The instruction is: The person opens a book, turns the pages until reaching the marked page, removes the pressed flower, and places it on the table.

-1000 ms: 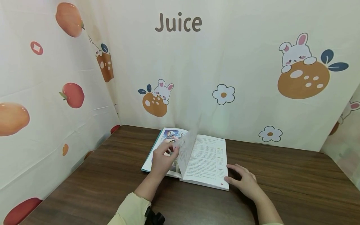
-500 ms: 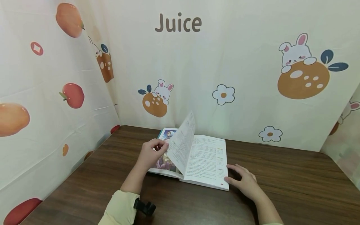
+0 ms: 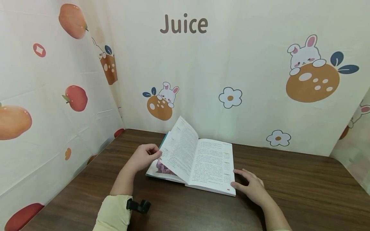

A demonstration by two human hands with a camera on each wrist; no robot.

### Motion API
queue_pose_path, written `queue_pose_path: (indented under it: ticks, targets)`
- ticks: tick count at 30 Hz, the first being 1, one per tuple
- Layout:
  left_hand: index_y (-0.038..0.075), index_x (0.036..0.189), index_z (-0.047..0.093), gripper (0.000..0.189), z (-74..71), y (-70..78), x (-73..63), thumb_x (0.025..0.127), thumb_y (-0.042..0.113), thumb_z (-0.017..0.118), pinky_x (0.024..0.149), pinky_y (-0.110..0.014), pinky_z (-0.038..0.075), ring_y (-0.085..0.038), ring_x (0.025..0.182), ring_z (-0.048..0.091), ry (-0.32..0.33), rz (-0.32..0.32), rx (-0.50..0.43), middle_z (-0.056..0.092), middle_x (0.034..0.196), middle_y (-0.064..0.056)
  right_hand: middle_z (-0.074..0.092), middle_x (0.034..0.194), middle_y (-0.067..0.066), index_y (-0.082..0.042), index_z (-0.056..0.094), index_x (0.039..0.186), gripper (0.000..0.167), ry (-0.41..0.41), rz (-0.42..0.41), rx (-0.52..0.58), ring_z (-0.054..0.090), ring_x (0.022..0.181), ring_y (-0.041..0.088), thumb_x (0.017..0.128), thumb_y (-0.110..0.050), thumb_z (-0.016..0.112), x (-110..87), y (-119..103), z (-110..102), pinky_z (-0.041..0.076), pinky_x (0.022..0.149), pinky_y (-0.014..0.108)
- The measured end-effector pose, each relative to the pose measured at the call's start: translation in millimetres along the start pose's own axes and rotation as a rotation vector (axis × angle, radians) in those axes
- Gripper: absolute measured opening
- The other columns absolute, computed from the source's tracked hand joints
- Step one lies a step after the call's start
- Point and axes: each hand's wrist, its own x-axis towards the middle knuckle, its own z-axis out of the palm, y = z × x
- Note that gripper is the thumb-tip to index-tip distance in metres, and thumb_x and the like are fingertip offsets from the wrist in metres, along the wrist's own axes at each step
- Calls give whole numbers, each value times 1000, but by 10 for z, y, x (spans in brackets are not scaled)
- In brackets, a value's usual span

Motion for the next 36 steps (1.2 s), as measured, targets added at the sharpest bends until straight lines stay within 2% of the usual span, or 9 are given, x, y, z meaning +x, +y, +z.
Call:
queue_pose_path:
  ticks: [9, 17, 23, 30, 36]
  targets:
    - [13, 74, 61, 13, -144, -191, -35, 84, 22, 65, 62, -30, 44, -19, 73, 50, -100, -155, 103, 53, 72, -4, 24, 141, 34, -7, 47, 134, 68, 14, -21, 0, 14, 124, 59, 81, -49, 64, -3, 1, 7, 10, 85, 77]
    - [13, 75, 63, 16, -172, -347, -34, 85, 24, 66, 65, -31, 41, -19, 74, 49, -142, -215, 120, 54, 74, -3, 27, 140, 34, -7, 48, 132, 67, 29, -41, -12, 17, 124, 58, 81, -48, 65, -4, -3, 2, 11, 86, 76]
    - [12, 73, 64, 18, -145, -499, -41, 84, 26, 67, 63, -31, 39, -18, 72, 49, -180, -267, 117, 54, 72, -2, 27, 140, 33, -8, 49, 132, 68, 29, -41, 0, 17, 124, 59, 80, -49, 65, -22, 0, 4, 13, 84, 76]
    - [11, 70, 62, 21, -56, -616, -42, 83, 26, 69, 58, -29, 38, -18, 65, 48, -215, -277, 148, 52, 66, -3, 27, 140, 34, -8, 49, 132, 68, 27, -39, 2, 16, 124, 59, 80, -49, 65, -24, -2, 1, 11, 85, 76]
    - [9, 64, 59, 23, 15, -608, -34, 80, 21, 71, 53, -27, 37, -16, 58, 47, -234, -267, 191, 49, 59, -1, 27, 140, 33, -8, 49, 132, 68, 25, -36, -2, 17, 124, 58, 80, -49, 65, -19, -1, -1, 13, 85, 76]
